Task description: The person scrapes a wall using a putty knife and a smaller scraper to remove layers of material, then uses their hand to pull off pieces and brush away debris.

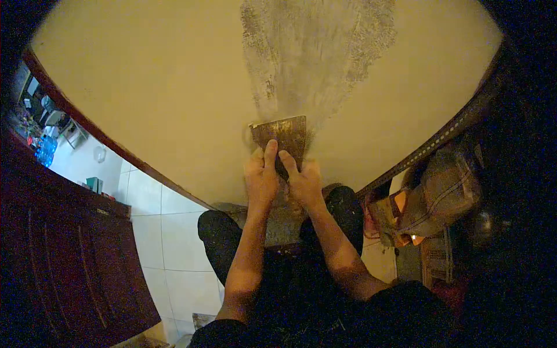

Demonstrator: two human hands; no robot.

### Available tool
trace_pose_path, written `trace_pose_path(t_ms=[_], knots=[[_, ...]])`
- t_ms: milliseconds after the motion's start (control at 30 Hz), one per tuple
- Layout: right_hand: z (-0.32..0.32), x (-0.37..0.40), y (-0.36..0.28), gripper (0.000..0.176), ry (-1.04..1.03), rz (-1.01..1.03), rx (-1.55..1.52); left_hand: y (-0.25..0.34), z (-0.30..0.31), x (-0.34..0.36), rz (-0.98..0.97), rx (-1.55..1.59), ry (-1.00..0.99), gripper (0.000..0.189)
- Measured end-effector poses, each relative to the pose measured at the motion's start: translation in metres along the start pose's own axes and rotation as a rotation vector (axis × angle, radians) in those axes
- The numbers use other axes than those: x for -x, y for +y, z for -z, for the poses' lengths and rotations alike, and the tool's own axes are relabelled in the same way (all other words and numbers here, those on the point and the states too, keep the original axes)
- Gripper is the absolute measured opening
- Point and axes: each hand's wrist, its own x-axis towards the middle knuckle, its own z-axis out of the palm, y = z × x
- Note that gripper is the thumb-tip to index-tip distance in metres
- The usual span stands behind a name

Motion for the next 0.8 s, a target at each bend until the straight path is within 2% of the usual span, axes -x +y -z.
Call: trace_pose_path(t_ms=[33,167,200,233,267,300,333,367,433,500,567,633,667,700,733,767,800], knots=[[-0.002,0.001,0.005,0.044,-0.001,-0.040,-0.059,0.004,-0.002,0.001,0.131,0.102,-0.017,0.040],[0.001,0.003,0.010,0.048,-0.062,-0.126,-0.120,-0.026,-0.011,-0.002,0.051,-0.024,0.024,0.039],[-0.002,-0.002,0.009,0.048,-0.060,-0.116,-0.122,-0.030,-0.013,-0.009,-0.182,-0.186,0.134,0.038],[-0.007,-0.007,0.008,0.049,0.074,0.045,-0.084,-0.036,-0.015,-0.011,-0.408,-0.349,0.239,0.037],[-0.009,-0.009,0.008,0.049,0.206,0.196,-0.041,-0.043,-0.016,-0.011,-0.401,-0.352,0.231,0.037],[-0.005,-0.009,0.001,0.049,0.205,0.181,-0.038,-0.016,-0.011,-0.014,-0.199,-0.076,0.128,0.038],[0.001,-0.011,-0.014,0.050,0.108,0.062,-0.042,-0.001,-0.008,-0.014,0.004,0.199,0.031,0.039],[0.004,-0.013,-0.023,0.051,0.013,-0.048,-0.049,-0.004,-0.006,-0.014,0.007,0.195,0.030,0.039],[-0.002,-0.013,-0.006,0.053,0.033,0.005,-0.027,-0.007,-0.005,-0.017,0.107,0.097,0.001,0.040],[-0.001,-0.008,0.001,0.054,0.058,0.061,-0.008,0.003,-0.007,-0.005,0.037,0.030,0.056,0.041],[0.003,0.001,-0.002,0.055,-0.035,-0.013,-0.068,0.000,-0.009,-0.002,-0.031,-0.039,0.113,0.041],[-0.005,-0.006,0.013,0.053,-0.017,-0.019,-0.005,-0.015,-0.013,-0.004,-0.053,-0.181,0.200,0.042],[-0.007,-0.007,0.020,0.051,-0.003,-0.034,0.063,-0.023,-0.011,-0.008,-0.048,-0.182,0.194,0.042],[-0.002,-0.010,0.011,0.051,-0.004,-0.044,0.066,-0.019,-0.006,-0.018,-0.012,-0.077,0.109,0.042],[0.005,-0.017,-0.007,0.051,-0.110,-0.057,0.174,-0.014,-0.002,-0.023,0.026,0.028,0.025,0.042],[0.009,-0.020,-0.017,0.050,-0.217,-0.065,0.280,-0.002,0.000,-0.023,0.033,0.026,0.024,0.042],[0.006,-0.019,-0.015,0.050,-0.217,-0.067,0.280,0.014,0.002,-0.024,0.027,0.047,0.009,0.042]])
